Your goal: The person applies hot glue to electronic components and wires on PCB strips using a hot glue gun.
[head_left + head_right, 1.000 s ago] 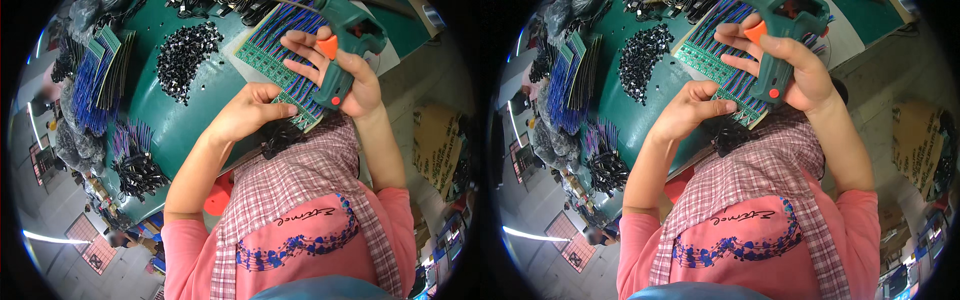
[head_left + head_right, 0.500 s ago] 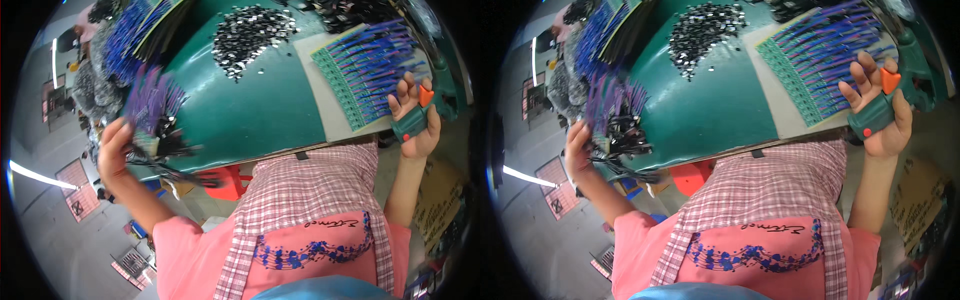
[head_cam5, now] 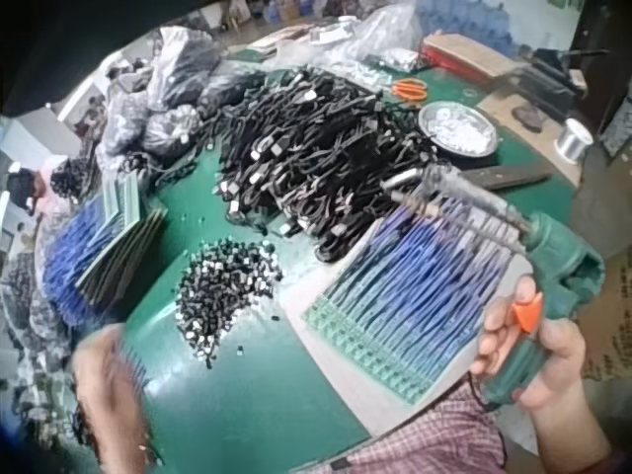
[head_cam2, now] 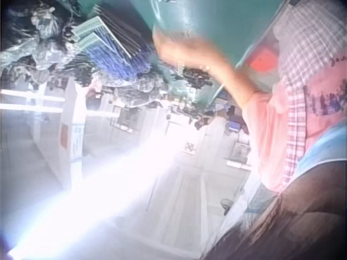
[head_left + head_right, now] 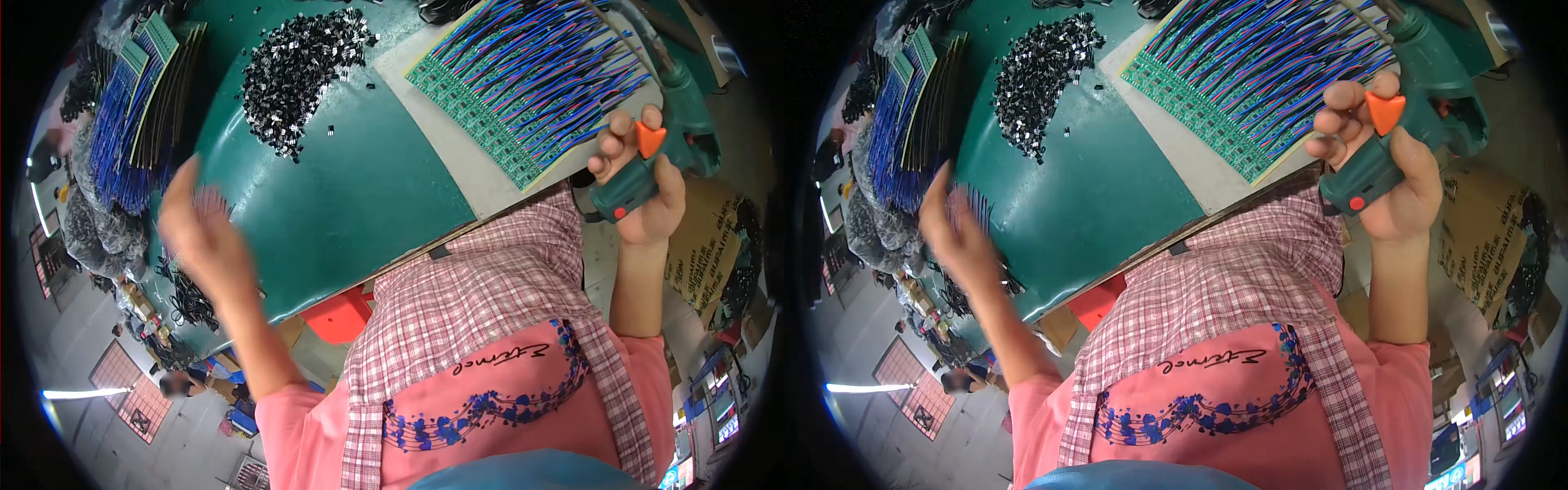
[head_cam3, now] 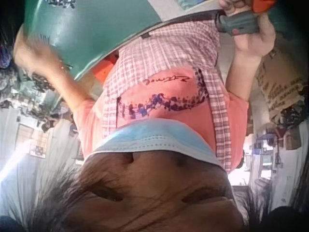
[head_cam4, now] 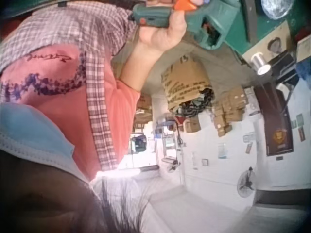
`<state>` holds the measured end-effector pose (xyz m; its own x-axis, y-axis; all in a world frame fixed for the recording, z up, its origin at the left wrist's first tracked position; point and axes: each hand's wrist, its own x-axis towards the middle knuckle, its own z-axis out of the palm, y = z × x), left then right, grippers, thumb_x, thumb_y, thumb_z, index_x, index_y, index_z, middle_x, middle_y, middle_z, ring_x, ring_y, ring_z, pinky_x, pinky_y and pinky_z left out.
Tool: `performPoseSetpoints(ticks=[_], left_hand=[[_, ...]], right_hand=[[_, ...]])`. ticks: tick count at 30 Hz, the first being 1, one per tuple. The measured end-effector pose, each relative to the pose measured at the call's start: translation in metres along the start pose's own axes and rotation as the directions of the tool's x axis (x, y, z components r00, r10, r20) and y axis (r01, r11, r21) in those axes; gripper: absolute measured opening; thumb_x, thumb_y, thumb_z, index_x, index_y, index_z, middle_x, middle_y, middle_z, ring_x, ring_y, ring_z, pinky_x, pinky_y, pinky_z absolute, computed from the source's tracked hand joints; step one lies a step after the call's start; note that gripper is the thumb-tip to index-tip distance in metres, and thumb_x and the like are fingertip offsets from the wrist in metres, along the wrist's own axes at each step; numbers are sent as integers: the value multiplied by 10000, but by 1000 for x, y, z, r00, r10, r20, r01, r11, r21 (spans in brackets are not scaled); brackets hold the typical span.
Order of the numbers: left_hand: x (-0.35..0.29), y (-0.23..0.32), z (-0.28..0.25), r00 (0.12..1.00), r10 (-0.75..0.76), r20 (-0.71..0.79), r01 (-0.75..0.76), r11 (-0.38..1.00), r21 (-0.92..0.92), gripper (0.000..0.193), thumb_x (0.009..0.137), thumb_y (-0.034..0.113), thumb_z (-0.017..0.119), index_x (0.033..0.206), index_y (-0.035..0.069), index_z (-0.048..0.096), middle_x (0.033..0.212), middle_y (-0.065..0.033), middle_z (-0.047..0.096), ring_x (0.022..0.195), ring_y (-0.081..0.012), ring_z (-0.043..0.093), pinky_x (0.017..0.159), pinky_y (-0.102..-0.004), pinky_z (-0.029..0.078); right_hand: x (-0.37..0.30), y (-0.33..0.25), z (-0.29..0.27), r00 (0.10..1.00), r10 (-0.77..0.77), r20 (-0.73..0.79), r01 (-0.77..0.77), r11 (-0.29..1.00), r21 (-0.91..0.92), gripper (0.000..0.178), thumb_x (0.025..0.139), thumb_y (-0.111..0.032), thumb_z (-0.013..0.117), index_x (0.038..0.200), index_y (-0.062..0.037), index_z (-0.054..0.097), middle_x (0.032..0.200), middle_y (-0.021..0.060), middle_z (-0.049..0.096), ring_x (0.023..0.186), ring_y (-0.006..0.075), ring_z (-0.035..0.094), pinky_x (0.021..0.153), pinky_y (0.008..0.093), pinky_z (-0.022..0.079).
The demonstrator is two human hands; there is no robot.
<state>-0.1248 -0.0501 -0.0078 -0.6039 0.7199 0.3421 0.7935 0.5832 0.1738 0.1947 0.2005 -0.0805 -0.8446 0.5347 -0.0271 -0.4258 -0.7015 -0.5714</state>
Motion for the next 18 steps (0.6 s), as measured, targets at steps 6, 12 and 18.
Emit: performPoseSetpoints(ticks=[6,12,18], left_hand=[[-21,151,86,661,687,302,-544,716,-437,597,755,413,673,1318,309,503,1449,15,391,1345,-226,340,1086,-533,233],[-52,121,59,501,810,306,-548,570,-612,593,726,466,661,1288,324,535,1422,61,430,1340,-188,357,1124,-516,177],[-30,128,55,571,735,365,-374,629,-681,588,732,343,636,1297,214,541,1420,-12,443,1315,-194,411,1130,-505,161]], right_hand=[[18,2,19,996,-44,80,46,998,-32,406,904,-244,569,1243,-95,402,1243,195,485,1113,281,565,939,439,482],[-13,-1,31,1000,9,24,-7,995,-95,458,852,-206,651,1216,-78,404,1185,221,503,1076,302,599,905,443,523],[-5,-2,45,993,106,-47,-108,993,-44,438,853,-187,651,1196,-79,400,1168,226,509,1091,338,586,932,480,502]])
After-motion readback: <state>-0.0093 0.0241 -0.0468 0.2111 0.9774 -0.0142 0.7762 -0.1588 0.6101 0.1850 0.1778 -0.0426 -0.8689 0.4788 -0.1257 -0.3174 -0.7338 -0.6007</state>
